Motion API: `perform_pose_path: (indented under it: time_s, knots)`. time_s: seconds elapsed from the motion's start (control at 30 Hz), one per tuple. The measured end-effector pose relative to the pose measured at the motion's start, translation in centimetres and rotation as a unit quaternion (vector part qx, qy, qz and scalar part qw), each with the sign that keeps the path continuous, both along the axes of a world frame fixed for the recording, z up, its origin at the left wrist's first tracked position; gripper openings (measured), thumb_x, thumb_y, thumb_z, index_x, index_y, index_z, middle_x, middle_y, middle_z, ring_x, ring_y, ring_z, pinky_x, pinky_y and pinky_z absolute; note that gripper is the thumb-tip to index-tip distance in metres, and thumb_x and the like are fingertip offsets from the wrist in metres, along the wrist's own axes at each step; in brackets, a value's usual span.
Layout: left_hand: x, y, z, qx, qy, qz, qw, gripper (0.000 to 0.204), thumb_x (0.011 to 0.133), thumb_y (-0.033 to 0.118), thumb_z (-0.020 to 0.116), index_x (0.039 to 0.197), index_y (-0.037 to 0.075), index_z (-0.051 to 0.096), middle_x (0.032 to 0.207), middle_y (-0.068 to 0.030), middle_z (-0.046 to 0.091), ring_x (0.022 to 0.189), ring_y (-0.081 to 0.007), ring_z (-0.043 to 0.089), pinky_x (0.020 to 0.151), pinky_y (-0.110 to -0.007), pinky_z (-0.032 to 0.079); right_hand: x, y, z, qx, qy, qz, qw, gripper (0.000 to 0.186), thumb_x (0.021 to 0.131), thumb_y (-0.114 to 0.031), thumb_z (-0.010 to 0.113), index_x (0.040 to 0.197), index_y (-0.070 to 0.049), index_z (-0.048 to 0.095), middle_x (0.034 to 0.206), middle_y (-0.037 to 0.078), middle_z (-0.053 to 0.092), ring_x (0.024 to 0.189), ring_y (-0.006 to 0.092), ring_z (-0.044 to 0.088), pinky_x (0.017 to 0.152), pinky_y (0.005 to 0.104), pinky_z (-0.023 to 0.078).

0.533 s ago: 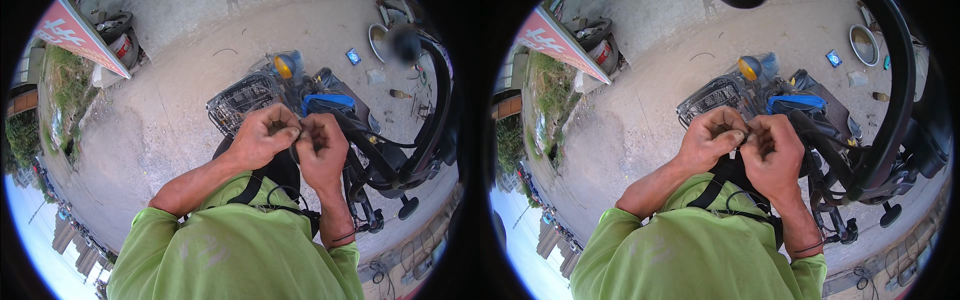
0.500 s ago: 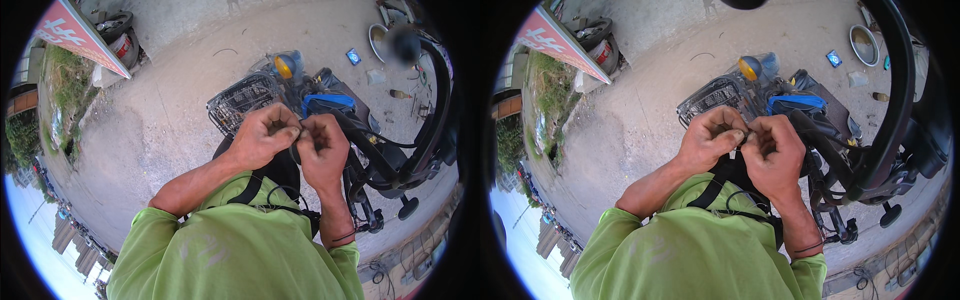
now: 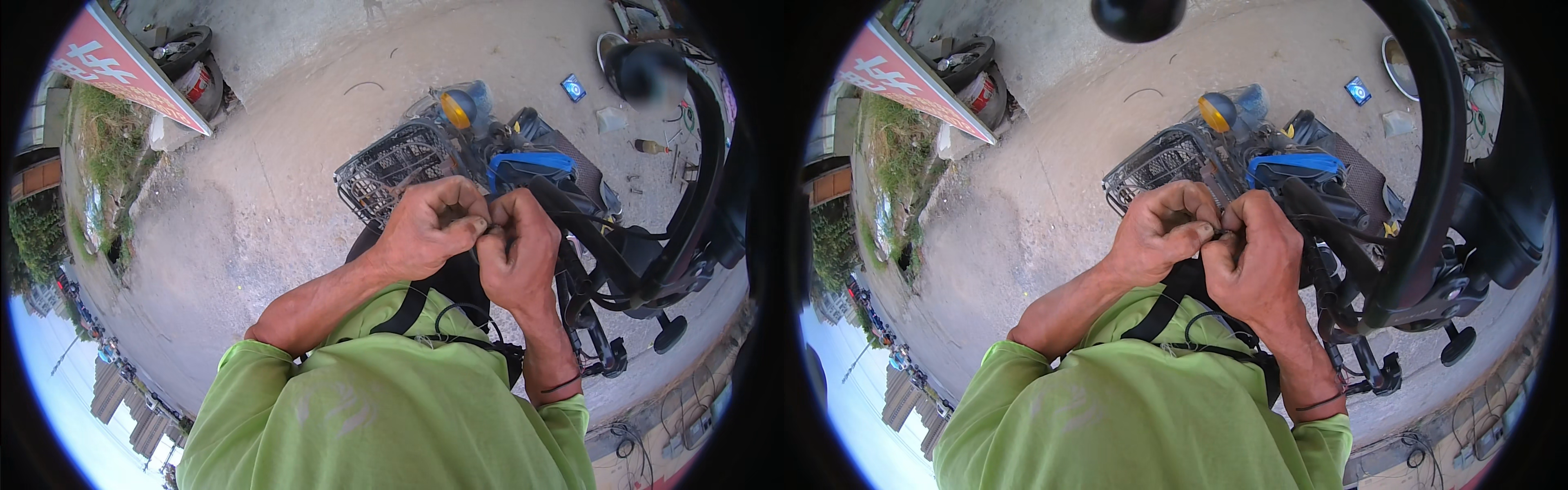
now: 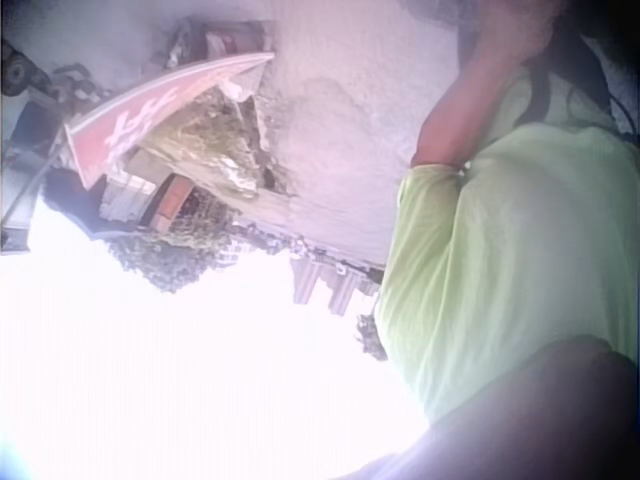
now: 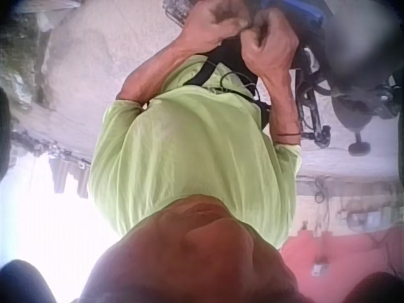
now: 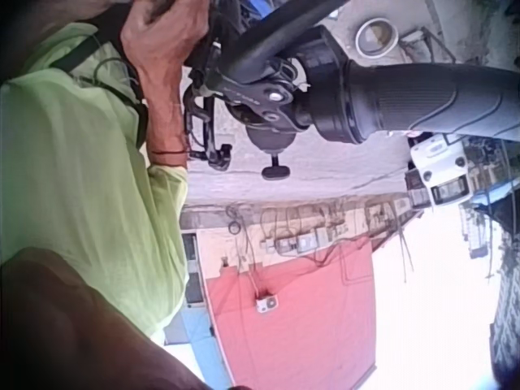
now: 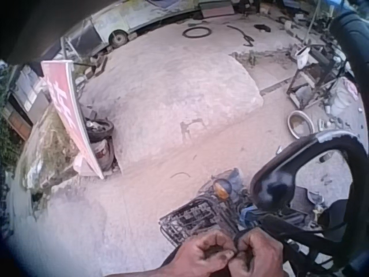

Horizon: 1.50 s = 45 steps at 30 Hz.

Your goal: The person repairs an electric bicycle by twisting and connecting wires near the handlebar area. They then wrap the connection with electrical tape to secure it.

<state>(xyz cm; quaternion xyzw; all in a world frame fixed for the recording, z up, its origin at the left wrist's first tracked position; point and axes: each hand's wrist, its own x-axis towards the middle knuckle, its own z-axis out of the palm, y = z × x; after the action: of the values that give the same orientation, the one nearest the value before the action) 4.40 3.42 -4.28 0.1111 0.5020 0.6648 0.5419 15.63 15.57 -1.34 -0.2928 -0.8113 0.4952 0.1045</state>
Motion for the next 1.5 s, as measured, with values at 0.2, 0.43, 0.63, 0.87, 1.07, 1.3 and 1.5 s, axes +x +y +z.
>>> perform_pose_path:
  time_s: [0.2, 0.43, 0.63, 0.87, 1.07, 1.3, 1.5]
  knots:
    - [-0.8, 0.2, 0.3, -0.018, -0.045, -0.019, 0.999, 0.014, 0.091, 0.009, 0.067, 0.098, -0.001, 0.063, 0.096, -0.0049, 0.064, 0.084, -0.0107, 0.058, 0.074, -0.028, 0.048, 0.7, 0.4, -0.4, -0.202, 0.031, -0.040, 0.978, 0.011, 0.078, 0.004, 0.056, 0.086, -0.001, 0.052, 0.076, 0.001, 0.050, 0.064, 0.0094, 0.047, 0.056, 0.0265, 0.039]
    - [-1.4, 0.2, 0.8, -0.003, -0.038, -0.035, 0.999, 0.014, 0.091, 0.010, 0.069, 0.098, -0.001, 0.064, 0.097, -0.0062, 0.065, 0.085, -0.0120, 0.060, 0.074, -0.028, 0.049, 0.4, 1.1, 0.9, -0.396, 0.060, -0.086, 0.912, 0.008, 0.083, 0.000, 0.058, 0.090, -0.002, 0.055, 0.082, -0.004, 0.051, 0.072, 0.0027, 0.043, 0.065, 0.0204, 0.037]
    - [-1.3, 0.1, 0.2, 0.021, -0.047, -0.030, 0.998, 0.015, 0.092, 0.011, 0.070, 0.099, -0.001, 0.064, 0.098, -0.0066, 0.064, 0.088, -0.0130, 0.059, 0.076, -0.028, 0.048, 0.6, 1.0, 1.2, -0.434, 0.052, -0.080, 0.896, 0.008, 0.088, -0.003, 0.059, 0.095, -0.001, 0.057, 0.084, -0.002, 0.056, 0.076, 0.0030, 0.048, 0.067, 0.0209, 0.040]
    - [-1.2, -0.1, 0.2, 0.009, -0.039, -0.025, 0.999, 0.014, 0.092, 0.010, 0.068, 0.097, -0.001, 0.063, 0.097, -0.0055, 0.062, 0.088, -0.0125, 0.058, 0.077, -0.028, 0.047, 1.1, 0.6, 0.4, -0.460, 0.078, -0.079, 0.881, 0.013, 0.089, 0.000, 0.066, 0.098, -0.002, 0.056, 0.089, -0.002, 0.055, 0.076, 0.0032, 0.051, 0.070, 0.0207, 0.044]
    - [-1.5, -0.1, 0.9, -0.016, -0.005, -0.033, 0.999, 0.010, 0.091, 0.007, 0.066, 0.097, -0.001, 0.063, 0.097, -0.0046, 0.062, 0.088, -0.0109, 0.057, 0.077, -0.027, 0.047, 1.3, 0.1, -0.1, -0.470, 0.072, -0.069, 0.877, 0.016, 0.089, 0.003, 0.068, 0.098, -0.002, 0.056, 0.089, -0.002, 0.057, 0.076, 0.0033, 0.054, 0.066, 0.0190, 0.045]
    - [-1.4, 0.0, 1.6, -0.045, 0.005, -0.044, 0.998, 0.011, 0.091, 0.006, 0.065, 0.099, 0.000, 0.062, 0.093, -0.0016, 0.061, 0.082, -0.0072, 0.056, 0.070, -0.025, 0.046, 1.4, 0.1, -0.1, -0.345, 0.000, -0.043, 0.938, 0.013, 0.087, -0.002, 0.067, 0.092, -0.001, 0.054, 0.076, -0.003, 0.053, 0.068, 0.0032, 0.049, 0.060, 0.0209, 0.043]
    - [-0.7, 0.4, 1.3, -0.063, -0.009, -0.029, 0.998, 0.010, 0.092, 0.008, 0.063, 0.098, 0.000, 0.061, 0.088, 0.0003, 0.060, 0.077, -0.0065, 0.054, 0.067, -0.024, 0.046, 1.8, -0.1, -1.4, -0.240, 0.050, -0.016, 0.969, 0.018, 0.083, -0.007, 0.066, 0.088, -0.003, 0.050, 0.072, 0.000, 0.047, 0.063, 0.0088, 0.043, 0.057, 0.0263, 0.039]
